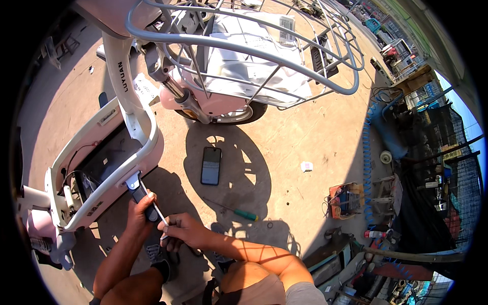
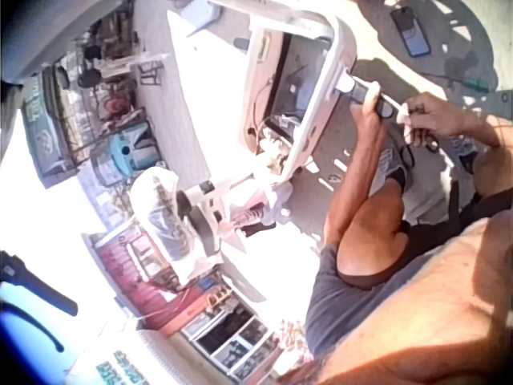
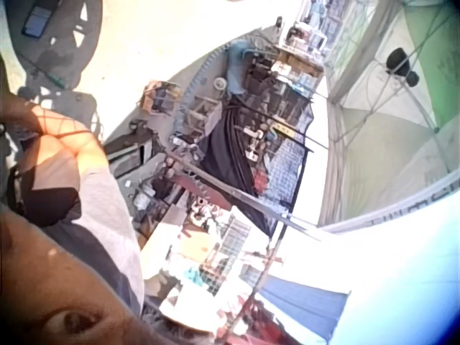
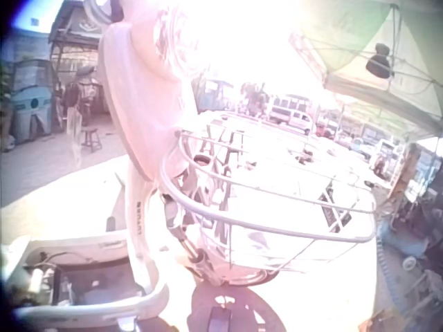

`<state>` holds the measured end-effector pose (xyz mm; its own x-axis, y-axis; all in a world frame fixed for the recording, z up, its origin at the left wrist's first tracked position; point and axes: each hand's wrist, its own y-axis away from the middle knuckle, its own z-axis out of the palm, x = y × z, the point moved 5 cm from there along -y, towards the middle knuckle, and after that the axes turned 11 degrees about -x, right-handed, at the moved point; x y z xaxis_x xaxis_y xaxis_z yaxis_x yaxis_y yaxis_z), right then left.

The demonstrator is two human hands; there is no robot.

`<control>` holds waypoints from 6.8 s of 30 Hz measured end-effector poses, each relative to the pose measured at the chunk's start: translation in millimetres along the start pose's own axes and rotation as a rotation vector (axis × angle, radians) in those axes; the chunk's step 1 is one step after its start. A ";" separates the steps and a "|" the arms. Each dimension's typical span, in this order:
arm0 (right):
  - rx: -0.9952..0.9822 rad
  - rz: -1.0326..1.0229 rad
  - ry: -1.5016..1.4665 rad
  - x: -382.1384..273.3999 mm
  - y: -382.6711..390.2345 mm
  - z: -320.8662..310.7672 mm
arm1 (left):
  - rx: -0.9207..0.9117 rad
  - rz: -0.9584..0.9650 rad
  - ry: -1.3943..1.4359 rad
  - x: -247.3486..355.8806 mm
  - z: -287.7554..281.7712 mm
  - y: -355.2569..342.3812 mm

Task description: The person sits on the ground and uses a wrench to tighten a bolt on the footrest of a pink scooter. They repeatedly adjust the wrench and check the fastener while working on the scooter's undercarriage.

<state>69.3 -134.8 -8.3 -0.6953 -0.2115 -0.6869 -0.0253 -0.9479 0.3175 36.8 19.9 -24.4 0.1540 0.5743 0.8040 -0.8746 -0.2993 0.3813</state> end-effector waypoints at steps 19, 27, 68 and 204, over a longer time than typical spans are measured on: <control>0.213 -0.437 1.017 -44.9 25.7 0.2 | -0.009 -0.013 0.015 -0.1 2.5 -0.8; 0.127 -0.078 -0.133 4.0 12.5 -22.4 | -0.005 -0.013 0.042 -1.1 2.8 -1.3; 0.257 -0.128 1.280 -36.0 13.7 -1.2 | -0.022 -0.047 0.086 -1.8 0.2 -1.9; 0.112 -0.057 0.184 -19.8 2.8 -14.5 | -0.055 -0.037 0.075 2.2 4.3 -1.9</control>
<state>93.5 -136.6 -3.3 -0.5480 -0.2077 -0.8103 -0.1474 -0.9296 0.3379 40.8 18.5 -21.4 0.1536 0.6400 0.7528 -0.8933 -0.2358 0.3828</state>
